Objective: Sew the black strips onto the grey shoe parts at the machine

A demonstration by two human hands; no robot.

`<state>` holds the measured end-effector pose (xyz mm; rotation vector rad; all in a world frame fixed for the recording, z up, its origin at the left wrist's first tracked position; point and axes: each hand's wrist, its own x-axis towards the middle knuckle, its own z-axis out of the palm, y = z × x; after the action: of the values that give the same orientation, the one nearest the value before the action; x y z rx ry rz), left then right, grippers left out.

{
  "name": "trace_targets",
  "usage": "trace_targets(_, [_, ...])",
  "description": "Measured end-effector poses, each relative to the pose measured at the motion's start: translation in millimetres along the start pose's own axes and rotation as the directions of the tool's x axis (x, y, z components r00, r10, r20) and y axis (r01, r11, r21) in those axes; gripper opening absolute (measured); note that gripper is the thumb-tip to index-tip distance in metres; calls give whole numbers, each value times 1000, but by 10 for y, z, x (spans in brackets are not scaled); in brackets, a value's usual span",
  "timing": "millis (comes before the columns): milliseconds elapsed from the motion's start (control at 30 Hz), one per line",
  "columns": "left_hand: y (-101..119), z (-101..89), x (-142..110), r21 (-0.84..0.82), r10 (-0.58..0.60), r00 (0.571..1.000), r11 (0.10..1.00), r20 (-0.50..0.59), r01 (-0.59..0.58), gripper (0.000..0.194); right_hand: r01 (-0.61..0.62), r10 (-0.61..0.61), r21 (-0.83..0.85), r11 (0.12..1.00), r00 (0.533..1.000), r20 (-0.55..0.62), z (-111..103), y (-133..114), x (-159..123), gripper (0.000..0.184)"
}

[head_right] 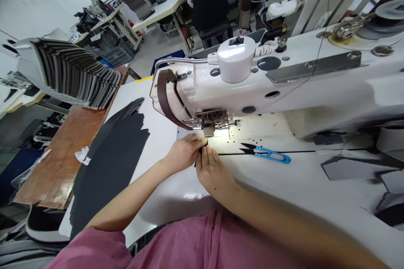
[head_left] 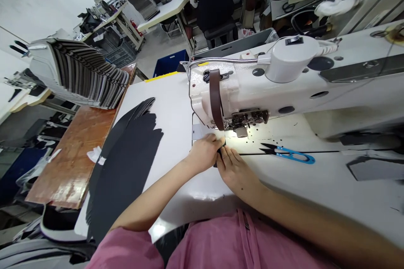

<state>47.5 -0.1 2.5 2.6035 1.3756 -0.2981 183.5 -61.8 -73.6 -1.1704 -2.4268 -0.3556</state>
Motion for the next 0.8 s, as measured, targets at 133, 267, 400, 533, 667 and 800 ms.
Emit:
trace_targets(133, [-58, 23, 55, 51, 33, 998, 998, -51, -30, 26, 5, -5, -17, 1000, 1000, -26, -8, 12, 36, 32])
trace_targets(267, [-148, 88, 147, 75, 98, 988, 993, -117, -89, 21, 0, 0, -24, 1000, 1000, -19, 24, 39, 63, 31])
trace_targets(400, [-256, 172, 230, 68, 122, 978, 991, -167, -112, 24, -11, 11, -4, 1000, 1000, 11, 89, 72, 73, 34])
trace_targets(533, [-336, 213, 305, 60, 138, 973, 990, -187, -129, 24, -24, 21, 50, 998, 998, 62, 123, 116, 109, 38])
trace_targets(667, [-379, 242, 374, 85, 66, 975, 995, -210, -49, 23, -45, 16, 169, 985, 985, 174, 64, 209, 179, 45])
trace_targets(800, [-426, 266, 433, 94, -14, 982, 995, -190, 32, 25, -75, 1, 287, 955, 969, 246, 71, 287, 227, 50])
